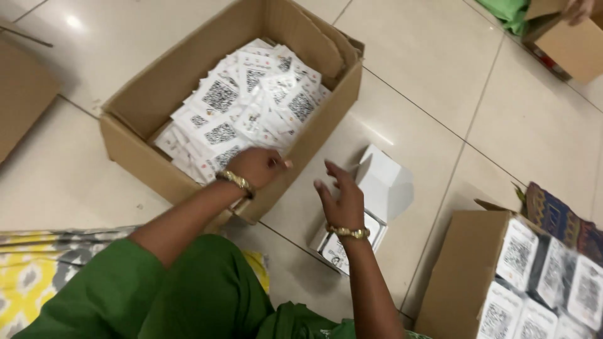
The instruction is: The person packs individual QR code labels into small white boxes and places these boxes into larger shipping boxes.
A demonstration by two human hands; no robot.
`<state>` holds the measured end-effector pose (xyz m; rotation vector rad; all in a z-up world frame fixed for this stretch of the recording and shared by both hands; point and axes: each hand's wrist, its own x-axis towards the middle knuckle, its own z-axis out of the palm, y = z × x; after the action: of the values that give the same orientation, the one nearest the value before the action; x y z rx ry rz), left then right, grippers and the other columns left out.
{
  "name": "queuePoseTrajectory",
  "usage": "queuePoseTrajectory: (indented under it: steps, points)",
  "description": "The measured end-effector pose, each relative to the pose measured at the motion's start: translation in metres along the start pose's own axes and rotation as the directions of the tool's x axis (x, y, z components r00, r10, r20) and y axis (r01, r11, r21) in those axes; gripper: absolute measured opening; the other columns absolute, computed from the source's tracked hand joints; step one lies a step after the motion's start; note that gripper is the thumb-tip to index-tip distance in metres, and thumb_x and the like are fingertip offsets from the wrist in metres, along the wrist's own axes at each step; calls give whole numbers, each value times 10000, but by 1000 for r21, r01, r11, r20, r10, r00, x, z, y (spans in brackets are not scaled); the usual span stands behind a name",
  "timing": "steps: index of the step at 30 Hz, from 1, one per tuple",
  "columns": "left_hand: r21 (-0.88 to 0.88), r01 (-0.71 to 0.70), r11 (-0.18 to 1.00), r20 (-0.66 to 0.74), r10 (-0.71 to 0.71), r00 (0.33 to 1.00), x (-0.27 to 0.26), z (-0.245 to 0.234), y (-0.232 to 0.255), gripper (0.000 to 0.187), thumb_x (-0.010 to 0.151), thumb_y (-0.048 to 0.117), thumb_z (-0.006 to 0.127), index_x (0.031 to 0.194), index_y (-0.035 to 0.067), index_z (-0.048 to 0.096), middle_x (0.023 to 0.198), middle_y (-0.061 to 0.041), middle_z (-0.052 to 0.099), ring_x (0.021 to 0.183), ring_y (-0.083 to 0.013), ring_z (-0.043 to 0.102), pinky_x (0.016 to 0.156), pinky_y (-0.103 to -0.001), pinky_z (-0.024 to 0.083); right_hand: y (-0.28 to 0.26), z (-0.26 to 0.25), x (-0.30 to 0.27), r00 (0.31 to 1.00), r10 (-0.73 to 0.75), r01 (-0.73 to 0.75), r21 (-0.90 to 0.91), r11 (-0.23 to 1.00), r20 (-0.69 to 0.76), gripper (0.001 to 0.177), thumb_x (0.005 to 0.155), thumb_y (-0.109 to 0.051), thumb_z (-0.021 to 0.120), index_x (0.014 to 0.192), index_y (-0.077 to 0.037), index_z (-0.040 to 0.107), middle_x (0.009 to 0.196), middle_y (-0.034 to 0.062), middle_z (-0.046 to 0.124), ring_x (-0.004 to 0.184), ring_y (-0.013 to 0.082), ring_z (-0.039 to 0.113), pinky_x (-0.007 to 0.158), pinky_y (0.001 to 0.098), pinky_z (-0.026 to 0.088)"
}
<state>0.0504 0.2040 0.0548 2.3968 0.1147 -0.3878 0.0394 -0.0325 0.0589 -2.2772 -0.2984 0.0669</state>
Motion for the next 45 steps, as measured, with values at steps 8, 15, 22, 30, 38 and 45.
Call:
queuePoseTrajectory:
  steps: [8,15,22,30,38,45]
  points:
    - [-142,235,962,-341,-270,900,188,39,-199,455,823,357,785,1190,98,709,1203,-175,705,1106,-351,667,970,-441,524,5,210,177,672,592,-732,522,438,445,439,960,-287,653,1312,-29,613,1152,87,658,1042,235,614,873,423,498]
    - [-55,390,919,-127,-394,910,205,59,-184,401,821,253,761,1165,47,760,1251,-211,697,1135,-365,684,974,-435,558,10,225,190,452,766,-815,561,146,457,423,992,-314,629,1286,-13,579,1200,169,620,1034,296,588,854,452,526]
    - [-648,269,713,-20,-369,929,48,-62,-124,384,811,36,788,1178,-6,683,1084,-181,746,858,-251,749,663,-361,626,-6,200,150,618,538,-627,772,-103,573,457,959,-159,656,1332,63,513,1294,252,615,1134,370,656,922,492,598]
    - [-810,244,533,150,-213,965,-53,-30,-42,648,803,24,801,1387,91,528,1146,-74,715,966,-163,728,755,-335,653,-17,83,60,788,516,-479,861,172,336,513,854,32,710,1336,8,534,1124,136,743,978,255,735,845,420,628]
    - [-482,57,874,221,59,973,-51,102,56,760,817,69,739,1516,145,453,1132,-143,740,910,-251,744,751,-369,613,96,-35,-66,817,576,-446,646,619,11,583,921,-43,707,1456,-53,475,1095,131,763,959,193,716,776,329,578]
    - [-104,-205,973,151,219,964,-38,210,70,864,762,36,765,1525,43,361,1269,-221,614,1132,-372,623,982,-439,516,154,-36,-126,774,633,-602,297,741,-9,1000,699,-54,827,1567,-135,337,1095,115,696,902,205,719,773,354,609]
